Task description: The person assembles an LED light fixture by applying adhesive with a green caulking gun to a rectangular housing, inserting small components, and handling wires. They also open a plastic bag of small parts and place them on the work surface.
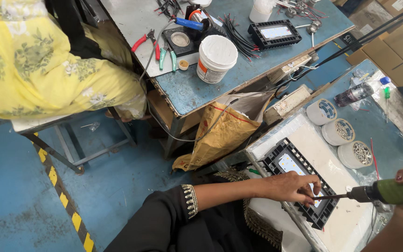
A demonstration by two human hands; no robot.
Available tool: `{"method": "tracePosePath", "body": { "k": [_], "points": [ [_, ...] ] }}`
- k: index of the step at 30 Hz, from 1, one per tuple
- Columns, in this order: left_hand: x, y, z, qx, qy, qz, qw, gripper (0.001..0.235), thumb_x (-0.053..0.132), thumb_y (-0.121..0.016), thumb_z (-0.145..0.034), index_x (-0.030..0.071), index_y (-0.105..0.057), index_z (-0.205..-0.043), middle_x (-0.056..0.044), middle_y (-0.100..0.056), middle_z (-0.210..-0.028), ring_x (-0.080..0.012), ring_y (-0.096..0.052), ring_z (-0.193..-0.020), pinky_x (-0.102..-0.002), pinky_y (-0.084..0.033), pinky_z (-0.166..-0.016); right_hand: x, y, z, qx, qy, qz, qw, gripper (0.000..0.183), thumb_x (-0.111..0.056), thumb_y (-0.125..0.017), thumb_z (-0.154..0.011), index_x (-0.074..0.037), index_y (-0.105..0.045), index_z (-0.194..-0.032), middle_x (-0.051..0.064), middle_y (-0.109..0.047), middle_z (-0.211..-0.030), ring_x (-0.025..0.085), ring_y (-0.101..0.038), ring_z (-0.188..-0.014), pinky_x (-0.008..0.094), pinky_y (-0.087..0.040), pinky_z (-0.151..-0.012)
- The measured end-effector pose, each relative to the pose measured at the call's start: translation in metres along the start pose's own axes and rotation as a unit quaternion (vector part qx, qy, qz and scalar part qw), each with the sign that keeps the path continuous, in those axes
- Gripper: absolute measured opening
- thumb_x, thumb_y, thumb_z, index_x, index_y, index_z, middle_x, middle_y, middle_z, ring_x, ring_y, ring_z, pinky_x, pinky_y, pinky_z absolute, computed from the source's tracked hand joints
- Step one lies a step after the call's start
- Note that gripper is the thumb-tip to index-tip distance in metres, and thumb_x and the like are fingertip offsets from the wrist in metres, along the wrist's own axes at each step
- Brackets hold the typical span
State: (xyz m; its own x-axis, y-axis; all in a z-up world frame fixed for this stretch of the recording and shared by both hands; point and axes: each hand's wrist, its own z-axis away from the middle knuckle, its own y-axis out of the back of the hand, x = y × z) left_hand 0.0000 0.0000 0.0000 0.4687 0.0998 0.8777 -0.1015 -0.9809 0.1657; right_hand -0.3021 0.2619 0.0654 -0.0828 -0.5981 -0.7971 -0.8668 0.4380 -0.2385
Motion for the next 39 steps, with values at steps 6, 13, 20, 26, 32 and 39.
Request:
{"method": "tracePosePath", "body": {
  "k": [6,13,20,26,32,39],
  "points": [
    [0.008,0.001,0.006,0.016,-0.027,-0.005,0.999,0.031,0.015,-0.068,-0.095,0.007,-0.048,-0.117,-0.01,-0.08,-0.093,-0.0231,-0.08,-0.091,-0.034,-0.062,-0.083,-0.013,0.009,0.007,0.004,0.004,0.006,1.0,0.029,-0.029,-0.058,-0.106,-0.001,-0.056,-0.098,0.004,-0.05,-0.097,0.013,-0.048,-0.077,0.027,-0.043,-0.078],
    [0.006,0.0,0.012,0.049,-0.048,-0.039,0.997,0.035,0.022,-0.072,-0.094,0.008,-0.049,-0.116,-0.009,-0.08,-0.093,-0.0241,-0.079,-0.094,-0.034,-0.062,-0.082,-0.014,0.01,0.017,0.018,0.013,0.014,1.0,0.028,-0.029,-0.057,-0.109,-0.003,-0.056,-0.097,0.004,-0.05,-0.096,0.013,-0.047,-0.077,0.026,-0.042,-0.077],
    [0.012,-0.001,0.019,0.086,-0.027,-0.015,0.996,0.036,0.025,-0.075,-0.092,0.007,-0.051,-0.112,-0.01,-0.079,-0.091,-0.0239,-0.079,-0.092,-0.033,-0.061,-0.081,-0.014,0.014,0.01,0.002,0.01,0.012,1.0,0.028,-0.03,-0.057,-0.108,-0.005,-0.057,-0.095,0.003,-0.051,-0.092,0.013,-0.048,-0.075,0.026,-0.043,-0.077],
    [0.015,-0.002,0.021,0.117,-0.018,-0.024,0.993,0.036,0.025,-0.076,-0.091,0.007,-0.051,-0.111,-0.01,-0.078,-0.094,-0.0238,-0.078,-0.098,-0.034,-0.061,-0.084,-0.011,0.007,0.029,0.002,0.02,0.042,0.999,0.029,-0.032,-0.058,-0.109,-0.005,-0.058,-0.099,0.002,-0.051,-0.096,0.012,-0.047,-0.076,0.025,-0.042,-0.078],
    [0.012,0.0,0.019,0.109,-0.02,-0.02,0.994,0.039,0.027,-0.076,-0.09,0.007,-0.052,-0.113,-0.009,-0.078,-0.094,-0.0224,-0.078,-0.097,-0.034,-0.061,-0.085,-0.012,0.002,0.028,0.004,0.026,0.054,0.998,0.03,-0.033,-0.059,-0.111,-0.004,-0.059,-0.103,0.001,-0.052,-0.099,0.011,-0.045,-0.078,0.024,-0.041,-0.078],
    [0.011,-0.003,0.02,0.102,-0.003,-0.001,0.995,0.039,0.024,-0.076,-0.09,0.008,-0.054,-0.118,-0.01,-0.079,-0.095,-0.024,-0.079,-0.096,-0.036,-0.06,-0.087,-0.017,-0.024,0.026,0.009,0.026,0.037,0.999,0.032,-0.03,-0.054,-0.116,-0.004,-0.055,-0.098,0.002,-0.048,-0.098,0.013,-0.046,-0.079,0.026,-0.042,-0.078]
  ]
}}
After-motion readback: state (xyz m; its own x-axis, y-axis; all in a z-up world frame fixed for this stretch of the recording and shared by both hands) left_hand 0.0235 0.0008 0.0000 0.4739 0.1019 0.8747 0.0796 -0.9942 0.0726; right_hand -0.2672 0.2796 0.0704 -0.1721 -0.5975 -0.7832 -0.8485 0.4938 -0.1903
